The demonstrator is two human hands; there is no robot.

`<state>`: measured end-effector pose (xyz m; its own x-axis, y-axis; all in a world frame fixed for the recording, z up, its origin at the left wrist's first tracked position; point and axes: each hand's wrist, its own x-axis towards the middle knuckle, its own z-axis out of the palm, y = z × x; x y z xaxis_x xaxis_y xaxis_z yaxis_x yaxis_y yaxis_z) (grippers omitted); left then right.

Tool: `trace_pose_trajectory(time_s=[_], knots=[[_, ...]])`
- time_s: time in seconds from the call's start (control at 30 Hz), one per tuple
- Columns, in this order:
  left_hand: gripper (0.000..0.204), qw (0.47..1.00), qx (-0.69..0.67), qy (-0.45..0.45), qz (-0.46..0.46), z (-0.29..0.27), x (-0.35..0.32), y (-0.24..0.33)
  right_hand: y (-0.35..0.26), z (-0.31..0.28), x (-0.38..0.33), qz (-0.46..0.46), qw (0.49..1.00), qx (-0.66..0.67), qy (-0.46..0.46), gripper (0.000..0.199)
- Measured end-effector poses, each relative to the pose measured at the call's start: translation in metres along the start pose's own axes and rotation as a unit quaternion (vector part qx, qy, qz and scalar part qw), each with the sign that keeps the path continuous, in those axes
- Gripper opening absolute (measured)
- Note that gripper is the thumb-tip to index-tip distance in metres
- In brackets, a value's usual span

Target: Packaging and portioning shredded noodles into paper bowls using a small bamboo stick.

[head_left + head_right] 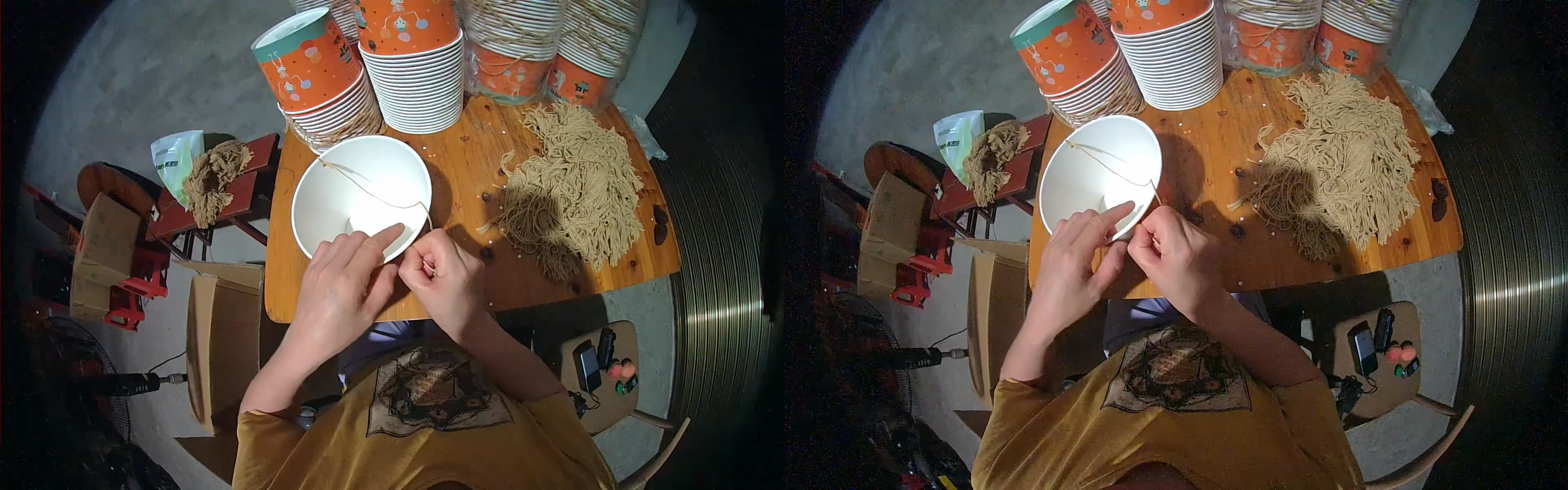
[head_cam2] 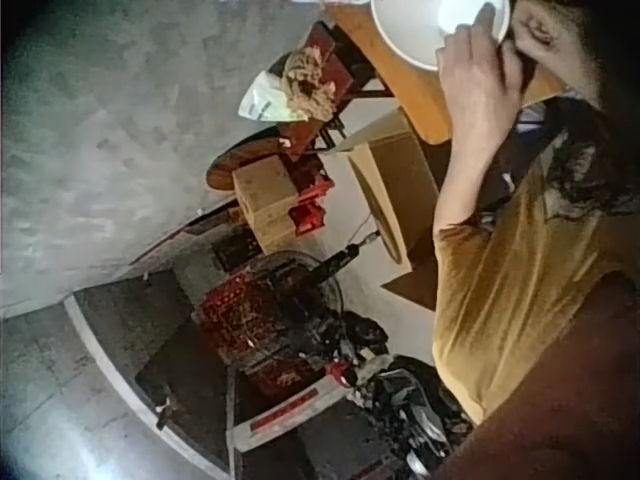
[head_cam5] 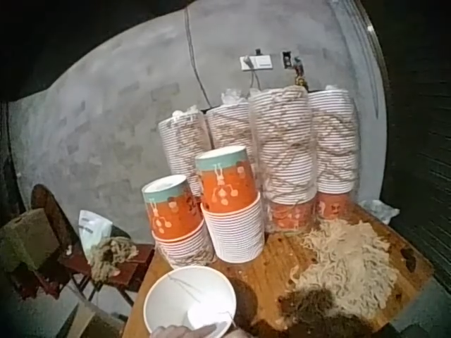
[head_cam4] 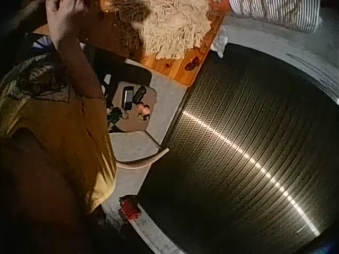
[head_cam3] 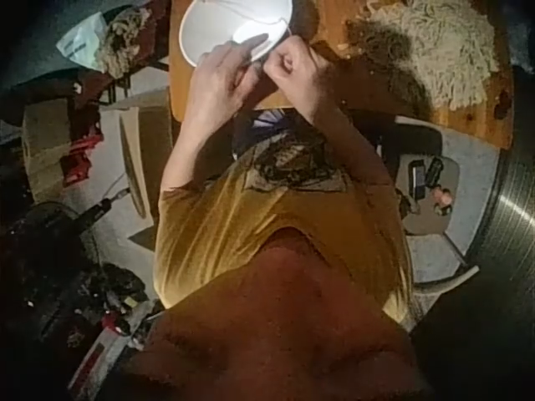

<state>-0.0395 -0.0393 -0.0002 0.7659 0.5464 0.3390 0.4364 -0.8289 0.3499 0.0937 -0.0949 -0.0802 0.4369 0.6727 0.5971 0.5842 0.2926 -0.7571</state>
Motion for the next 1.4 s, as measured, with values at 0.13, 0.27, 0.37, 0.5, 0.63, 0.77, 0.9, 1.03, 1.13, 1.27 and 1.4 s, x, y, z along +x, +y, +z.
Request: trace_pose_trajectory(time_s=[0.13,0.27,0.37,0.5,0.63,0.77,0.9,1.03,1.13,1.27,1.4], knots=[[0.027,0.987,-0.131,-0.074,-0.053,-0.012,0.011,-0.011,-0.002,-0.002,0.000,0.018,1.000,0.011,-0.019,0.018],[0.022,0.948,-0.259,-0.173,-0.069,-0.016,0.033,-0.028,-0.004,-0.003,0.001,0.021,1.000,0.001,-0.023,0.018],[0.015,0.904,-0.317,-0.268,-0.100,-0.007,0.045,-0.043,-0.005,-0.005,0.002,0.009,0.999,-0.018,-0.032,0.018],[0.015,0.923,-0.261,-0.270,-0.085,-0.005,0.049,-0.043,-0.005,-0.005,0.004,0.012,0.999,-0.020,-0.044,0.018],[0.018,0.943,-0.215,-0.240,-0.084,-0.008,0.051,-0.038,-0.009,-0.015,0.005,0.059,0.995,0.011,-0.084,0.016],[0.017,0.934,-0.293,-0.159,-0.128,-0.002,0.050,-0.056,-0.007,-0.035,0.011,0.015,0.990,-0.021,-0.141,0.012],[0.010,0.818,-0.510,-0.154,-0.217,-0.002,0.057,-0.053,0.003,-0.054,0.028,-0.087,0.966,-0.088,-0.227,0.012],[0.008,0.751,-0.587,-0.167,-0.251,-0.004,0.065,-0.043,-0.005,-0.058,0.055,-0.130,0.965,-0.013,-0.229,0.005],[0.009,0.808,-0.522,-0.194,-0.191,0.004,0.066,-0.042,-0.015,-0.052,0.079,-0.093,0.961,0.002,-0.259,0.008],[0.011,0.810,-0.507,-0.188,-0.227,0.010,0.064,-0.045,0.002,-0.035,0.104,-0.174,0.944,0.031,-0.277,0.005],[0.016,0.785,-0.538,-0.224,-0.212,0.006,0.063,-0.046,0.011,-0.029,0.115,-0.203,0.944,0.050,-0.254,0.008]])
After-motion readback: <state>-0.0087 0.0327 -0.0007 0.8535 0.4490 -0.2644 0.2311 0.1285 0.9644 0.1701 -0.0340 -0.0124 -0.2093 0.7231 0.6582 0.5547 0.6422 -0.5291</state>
